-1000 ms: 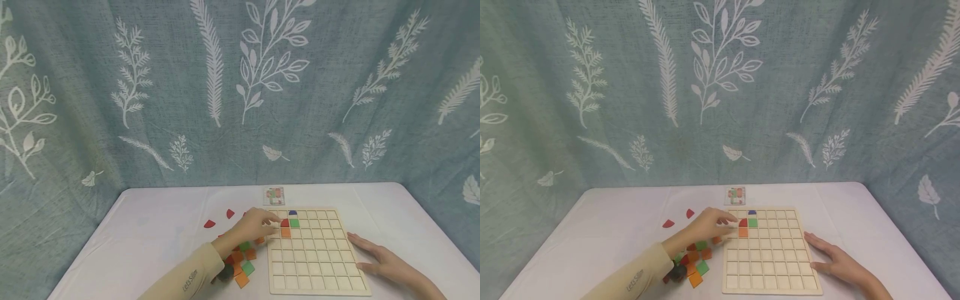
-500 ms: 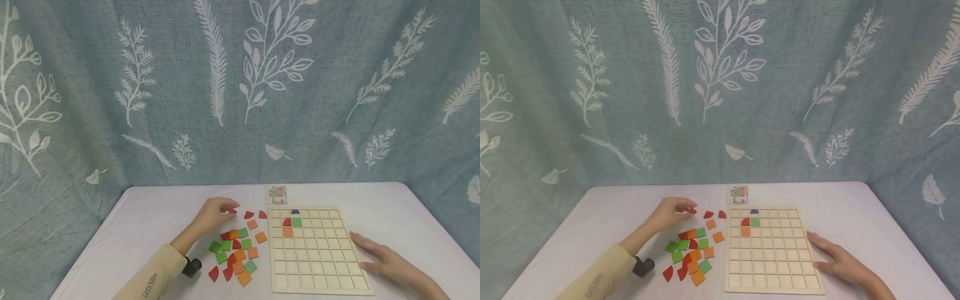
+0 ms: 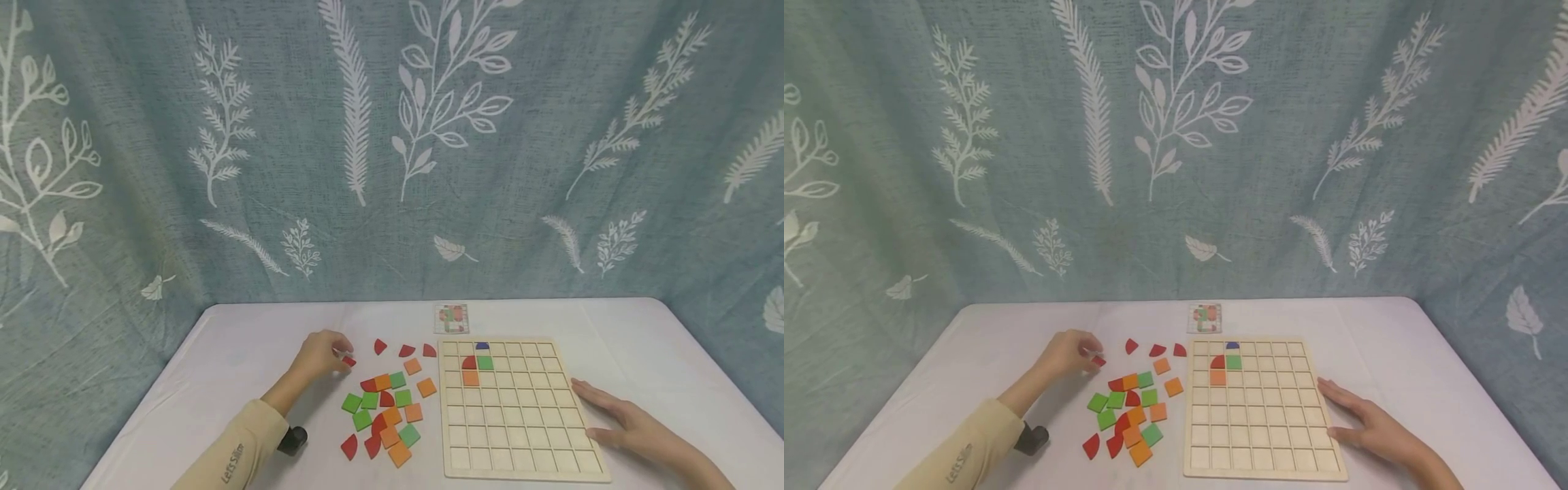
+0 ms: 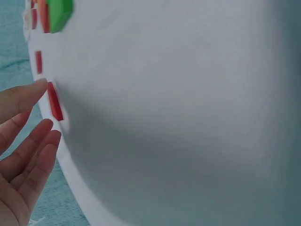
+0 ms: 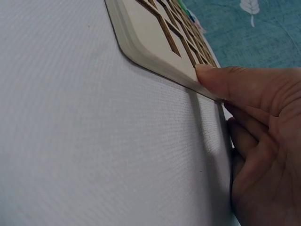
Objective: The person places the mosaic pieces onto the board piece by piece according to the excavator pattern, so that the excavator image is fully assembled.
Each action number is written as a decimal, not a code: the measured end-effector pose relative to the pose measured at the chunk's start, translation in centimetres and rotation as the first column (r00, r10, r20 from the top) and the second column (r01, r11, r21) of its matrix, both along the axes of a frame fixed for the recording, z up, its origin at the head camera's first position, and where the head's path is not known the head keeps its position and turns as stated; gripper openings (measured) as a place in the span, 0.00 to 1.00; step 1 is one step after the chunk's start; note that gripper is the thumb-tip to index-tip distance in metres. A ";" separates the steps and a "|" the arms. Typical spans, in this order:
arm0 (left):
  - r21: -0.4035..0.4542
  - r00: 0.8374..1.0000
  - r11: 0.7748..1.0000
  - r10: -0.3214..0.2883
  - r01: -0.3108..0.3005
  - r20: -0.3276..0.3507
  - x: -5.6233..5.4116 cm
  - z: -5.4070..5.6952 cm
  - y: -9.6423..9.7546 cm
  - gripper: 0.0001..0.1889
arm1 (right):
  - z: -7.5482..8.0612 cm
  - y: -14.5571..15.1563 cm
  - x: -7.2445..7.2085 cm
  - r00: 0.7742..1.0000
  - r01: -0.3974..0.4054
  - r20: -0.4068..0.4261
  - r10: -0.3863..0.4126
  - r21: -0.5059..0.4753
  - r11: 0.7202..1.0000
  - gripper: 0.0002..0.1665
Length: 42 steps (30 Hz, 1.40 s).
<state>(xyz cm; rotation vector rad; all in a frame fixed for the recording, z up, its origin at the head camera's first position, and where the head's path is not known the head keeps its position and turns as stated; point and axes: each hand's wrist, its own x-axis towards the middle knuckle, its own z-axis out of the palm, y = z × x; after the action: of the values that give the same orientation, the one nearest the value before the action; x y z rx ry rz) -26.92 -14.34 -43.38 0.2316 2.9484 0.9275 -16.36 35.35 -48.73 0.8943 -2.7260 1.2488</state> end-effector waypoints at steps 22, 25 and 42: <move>0.040 1.000 0.999 -0.001 0.002 -0.023 0.3 -1.6 -0.2 0.10 | -0.2 0.1 0.2 1.000 -0.007 0.013 0.008 -0.029 1.000 0.37; 0.039 0.999 0.999 -0.024 0.025 -0.029 0.4 -1.5 -0.1 0.10 | -0.3 0.1 0.3 1.000 -0.013 -0.005 0.013 -0.028 1.000 0.37; 0.075 0.980 0.977 -0.196 0.199 -0.045 0.1 0.2 1.4 0.14 | 0.0 -0.1 0.1 1.000 0.000 -0.002 0.000 -0.012 1.000 0.37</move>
<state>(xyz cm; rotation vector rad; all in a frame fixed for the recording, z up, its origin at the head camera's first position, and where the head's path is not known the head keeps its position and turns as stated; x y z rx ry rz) -26.77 -12.91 -43.18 0.5405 2.8568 1.0230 -16.27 35.27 -48.72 0.8939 -2.7141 1.2629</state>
